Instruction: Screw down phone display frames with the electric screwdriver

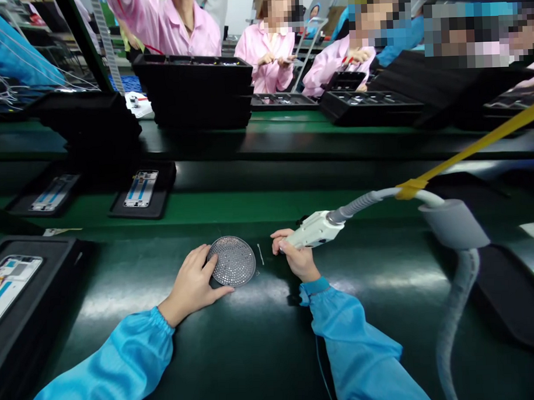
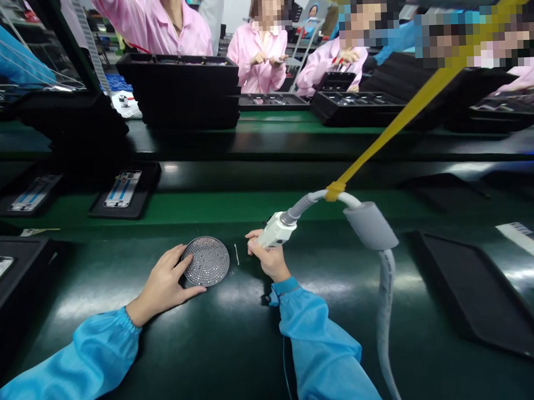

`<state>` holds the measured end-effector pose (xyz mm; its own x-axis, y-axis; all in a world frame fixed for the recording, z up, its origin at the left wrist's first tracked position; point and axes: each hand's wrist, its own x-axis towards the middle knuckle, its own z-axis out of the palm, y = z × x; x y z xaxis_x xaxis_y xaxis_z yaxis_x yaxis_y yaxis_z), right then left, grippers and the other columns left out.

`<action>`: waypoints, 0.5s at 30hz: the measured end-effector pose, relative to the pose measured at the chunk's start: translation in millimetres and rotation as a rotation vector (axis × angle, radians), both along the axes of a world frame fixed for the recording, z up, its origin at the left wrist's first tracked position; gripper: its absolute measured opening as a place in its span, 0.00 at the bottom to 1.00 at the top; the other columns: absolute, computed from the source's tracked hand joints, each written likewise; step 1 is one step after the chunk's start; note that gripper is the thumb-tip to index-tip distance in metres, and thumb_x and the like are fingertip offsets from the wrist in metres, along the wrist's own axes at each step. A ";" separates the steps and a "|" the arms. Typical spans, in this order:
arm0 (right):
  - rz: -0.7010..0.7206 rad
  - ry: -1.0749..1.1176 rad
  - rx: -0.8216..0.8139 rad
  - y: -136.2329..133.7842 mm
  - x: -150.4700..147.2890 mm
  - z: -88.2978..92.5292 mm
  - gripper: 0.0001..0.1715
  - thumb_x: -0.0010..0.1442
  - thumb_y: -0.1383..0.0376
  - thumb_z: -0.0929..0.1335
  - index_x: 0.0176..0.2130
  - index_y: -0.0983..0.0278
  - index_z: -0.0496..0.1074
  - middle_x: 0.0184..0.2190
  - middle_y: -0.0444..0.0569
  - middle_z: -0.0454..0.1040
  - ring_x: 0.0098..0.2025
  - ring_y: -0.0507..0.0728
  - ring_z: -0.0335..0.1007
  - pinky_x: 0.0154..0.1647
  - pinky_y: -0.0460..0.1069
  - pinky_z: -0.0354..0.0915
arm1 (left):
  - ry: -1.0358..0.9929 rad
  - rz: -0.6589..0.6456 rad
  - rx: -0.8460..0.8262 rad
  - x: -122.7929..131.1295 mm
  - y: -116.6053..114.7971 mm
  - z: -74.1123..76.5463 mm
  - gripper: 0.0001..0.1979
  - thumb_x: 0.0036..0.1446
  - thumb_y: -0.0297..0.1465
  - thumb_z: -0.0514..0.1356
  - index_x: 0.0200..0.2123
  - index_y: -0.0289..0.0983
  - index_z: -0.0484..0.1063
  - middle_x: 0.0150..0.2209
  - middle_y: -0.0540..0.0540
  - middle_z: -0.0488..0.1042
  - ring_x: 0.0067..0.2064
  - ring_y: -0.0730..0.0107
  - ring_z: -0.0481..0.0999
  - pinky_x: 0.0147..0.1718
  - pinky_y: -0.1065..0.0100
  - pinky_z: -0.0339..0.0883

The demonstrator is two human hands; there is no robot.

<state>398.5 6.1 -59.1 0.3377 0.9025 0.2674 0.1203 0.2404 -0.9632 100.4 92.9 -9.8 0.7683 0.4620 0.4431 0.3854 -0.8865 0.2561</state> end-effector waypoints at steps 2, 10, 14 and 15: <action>-0.002 0.003 -0.001 0.0 -0.1 0.0 0.18 0.66 0.56 0.67 0.48 0.67 0.71 0.40 0.48 0.75 0.36 0.51 0.73 0.36 0.49 0.73 | 0.007 0.000 -0.012 -0.3 0.6 -0.8 0.36 0.51 0.50 0.68 0.54 0.31 0.70 0.57 0.25 0.69 0.59 0.36 0.70 0.56 0.40 0.69; -0.011 -0.019 0.000 -0.1 -0.1 1.5 0.18 0.66 0.56 0.67 0.48 0.67 0.71 0.40 0.48 0.75 0.36 0.51 0.73 0.36 0.49 0.73 | 0.019 -0.006 -0.045 0.7 -0.4 3.0 0.35 0.53 0.49 0.68 0.55 0.29 0.69 0.57 0.25 0.68 0.59 0.36 0.69 0.56 0.41 0.68; -0.022 -0.035 -0.009 0.1 -1.5 3.9 0.18 0.66 0.56 0.67 0.48 0.67 0.71 0.39 0.48 0.75 0.35 0.51 0.73 0.36 0.49 0.73 | 0.007 -0.011 -0.060 0.8 -0.7 2.9 0.35 0.53 0.48 0.68 0.55 0.28 0.68 0.57 0.24 0.68 0.59 0.35 0.69 0.56 0.41 0.68; -0.024 -0.038 -0.011 0.2 -2.1 4.7 0.17 0.66 0.56 0.67 0.47 0.67 0.71 0.39 0.47 0.75 0.35 0.51 0.72 0.36 0.49 0.73 | 0.001 -0.012 -0.064 0.6 -0.7 2.4 0.35 0.52 0.48 0.68 0.55 0.28 0.68 0.57 0.25 0.68 0.59 0.35 0.69 0.56 0.41 0.68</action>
